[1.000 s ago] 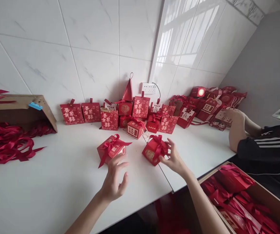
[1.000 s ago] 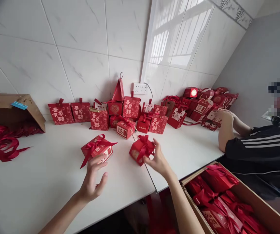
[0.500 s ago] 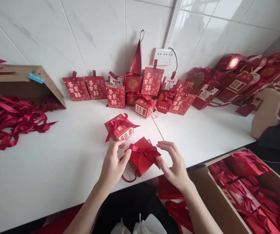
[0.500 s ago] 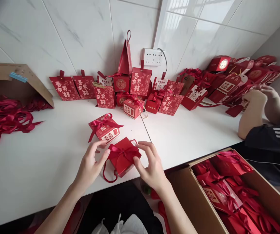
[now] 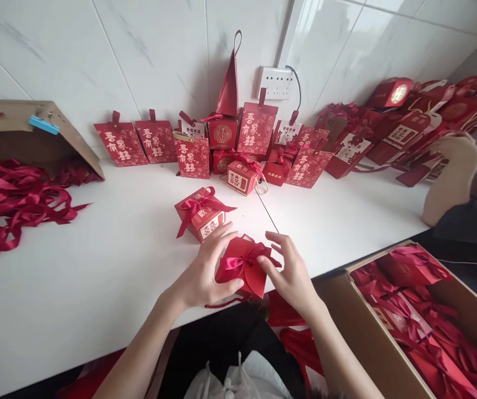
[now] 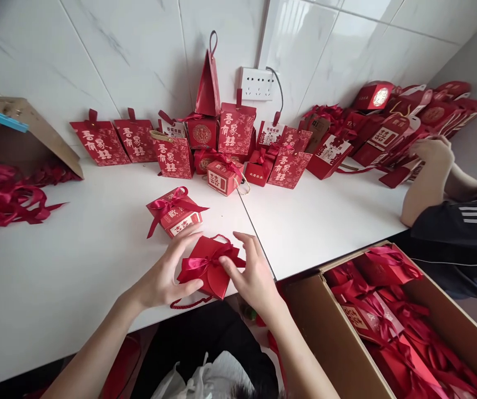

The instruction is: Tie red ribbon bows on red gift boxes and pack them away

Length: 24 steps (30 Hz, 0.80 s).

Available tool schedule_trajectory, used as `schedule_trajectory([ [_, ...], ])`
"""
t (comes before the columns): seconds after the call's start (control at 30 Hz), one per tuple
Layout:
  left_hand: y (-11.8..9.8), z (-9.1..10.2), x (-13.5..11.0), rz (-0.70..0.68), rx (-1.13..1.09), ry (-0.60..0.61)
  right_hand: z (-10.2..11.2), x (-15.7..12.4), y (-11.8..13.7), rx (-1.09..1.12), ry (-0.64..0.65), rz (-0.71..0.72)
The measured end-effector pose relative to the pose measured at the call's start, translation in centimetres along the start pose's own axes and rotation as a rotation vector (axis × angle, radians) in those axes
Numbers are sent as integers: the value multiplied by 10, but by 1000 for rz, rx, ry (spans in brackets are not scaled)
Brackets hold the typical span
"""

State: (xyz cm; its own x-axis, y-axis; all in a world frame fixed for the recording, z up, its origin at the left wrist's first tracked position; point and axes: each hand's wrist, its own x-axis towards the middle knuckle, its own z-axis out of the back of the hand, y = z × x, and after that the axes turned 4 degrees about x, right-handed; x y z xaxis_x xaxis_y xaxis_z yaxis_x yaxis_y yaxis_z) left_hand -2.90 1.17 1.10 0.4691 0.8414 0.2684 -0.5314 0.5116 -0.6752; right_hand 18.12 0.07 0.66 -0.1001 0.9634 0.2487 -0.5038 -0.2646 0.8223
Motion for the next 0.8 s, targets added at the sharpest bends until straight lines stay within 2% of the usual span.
schedule_trajectory([
  [0.07,1,1,7,-8,-37,87,4,-2,2,-31,-40,-65],
  [0.17,-2,-3,9,-5,-49,118,8,-3,3,-18,15,-194],
  [0.23,-8,-8,7,8,4,71,8,-4,2,56,46,-252],
  [0.4,-25,-24,0,146,178,-107,9,-9,5,238,114,-263],
  [0.5,-29,-30,-1,238,210,-151,12,-17,17,209,118,-285],
  [0.57,-29,-32,-2,252,206,-156,13,-26,25,164,130,-299],
  [0.67,-27,-32,-3,222,189,-158,13,-38,33,154,250,-325],
  [0.8,-24,-32,-3,184,135,-150,19,-42,30,200,424,-358],
])
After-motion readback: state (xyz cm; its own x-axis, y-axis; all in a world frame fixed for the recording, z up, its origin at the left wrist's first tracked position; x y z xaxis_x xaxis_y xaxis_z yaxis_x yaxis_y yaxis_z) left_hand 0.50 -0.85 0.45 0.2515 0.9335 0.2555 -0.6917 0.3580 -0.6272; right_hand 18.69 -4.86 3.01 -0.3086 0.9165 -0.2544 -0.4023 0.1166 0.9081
